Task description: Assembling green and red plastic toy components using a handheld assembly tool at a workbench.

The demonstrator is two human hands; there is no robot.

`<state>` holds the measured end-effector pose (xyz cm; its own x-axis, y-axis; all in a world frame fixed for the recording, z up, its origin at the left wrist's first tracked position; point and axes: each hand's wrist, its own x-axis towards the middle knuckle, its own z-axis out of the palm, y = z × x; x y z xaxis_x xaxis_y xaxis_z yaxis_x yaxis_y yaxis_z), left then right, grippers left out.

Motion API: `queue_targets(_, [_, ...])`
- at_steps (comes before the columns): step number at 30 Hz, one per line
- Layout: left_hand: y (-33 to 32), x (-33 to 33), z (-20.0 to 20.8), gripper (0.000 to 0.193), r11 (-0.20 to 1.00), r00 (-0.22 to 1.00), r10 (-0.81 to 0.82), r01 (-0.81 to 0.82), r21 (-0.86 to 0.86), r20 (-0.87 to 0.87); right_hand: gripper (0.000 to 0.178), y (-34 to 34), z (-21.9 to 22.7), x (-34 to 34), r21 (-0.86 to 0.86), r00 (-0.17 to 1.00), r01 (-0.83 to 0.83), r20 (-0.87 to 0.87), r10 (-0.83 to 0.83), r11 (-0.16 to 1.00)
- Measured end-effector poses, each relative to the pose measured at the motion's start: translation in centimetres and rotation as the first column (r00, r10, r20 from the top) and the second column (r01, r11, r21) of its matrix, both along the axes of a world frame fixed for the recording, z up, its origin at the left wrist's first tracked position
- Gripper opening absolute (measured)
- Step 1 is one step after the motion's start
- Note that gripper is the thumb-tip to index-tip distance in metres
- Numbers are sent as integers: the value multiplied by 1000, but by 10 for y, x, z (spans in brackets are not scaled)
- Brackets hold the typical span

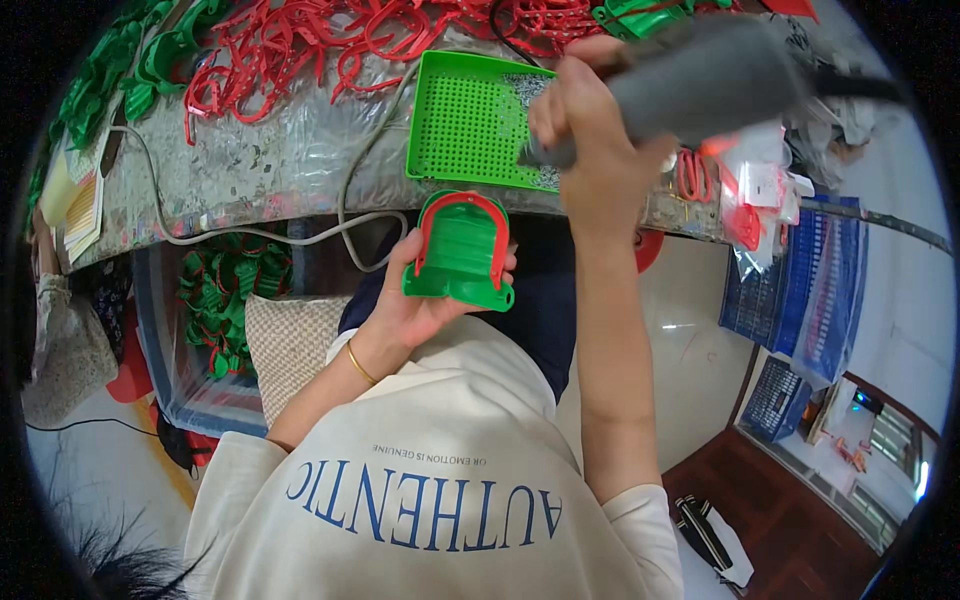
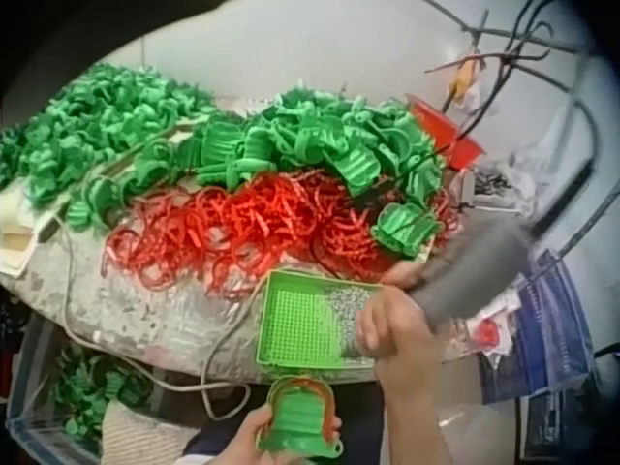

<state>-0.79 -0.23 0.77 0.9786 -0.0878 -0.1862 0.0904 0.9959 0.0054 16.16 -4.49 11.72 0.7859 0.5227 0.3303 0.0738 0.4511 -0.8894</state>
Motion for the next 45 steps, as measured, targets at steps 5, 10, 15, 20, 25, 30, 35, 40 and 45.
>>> queue_targets(5, [1,2,-9,70,993,999,31,-32,-114,-7,15,21,-43,34,-51,989,148,37,-146,988])
queue_targets(10, [2,4,-9,71,996,1000,18,-18,-93,-7,12,28,-60,41,-63,971,229,84,-224,971])
queue_targets(15, [2,3,-12,71,997,1000,2,-4,-79,-16,12,29,-67,42,-75,971,228,93,-221,971])
queue_targets(20, [1,4,-15,70,997,1000,-9,9,-80,-7,13,30,-71,44,-80,971,230,84,-224,970])
queue_targets(25, [0,4,-16,69,997,1000,3,-5,-78,-20,12,29,-75,43,-97,968,242,87,-234,965])
queue_targets(30, [1,4,-15,68,994,1000,18,-20,-106,-22,12,30,-75,43,-84,969,234,105,-225,969])
queue_targets(35, [3,5,-17,65,989,1000,0,-1,-149,-7,11,25,-50,38,9,974,228,2,-228,974])
queue_targets(40, [2,7,-18,67,990,1000,-9,11,-139,10,12,3,-9,3,46,995,-99,20,99,994])
queue_targets(45, [-3,2,-11,63,985,1000,-3,4,-175,6,15,-3,-15,-55,37,955,-60,294,47,998])
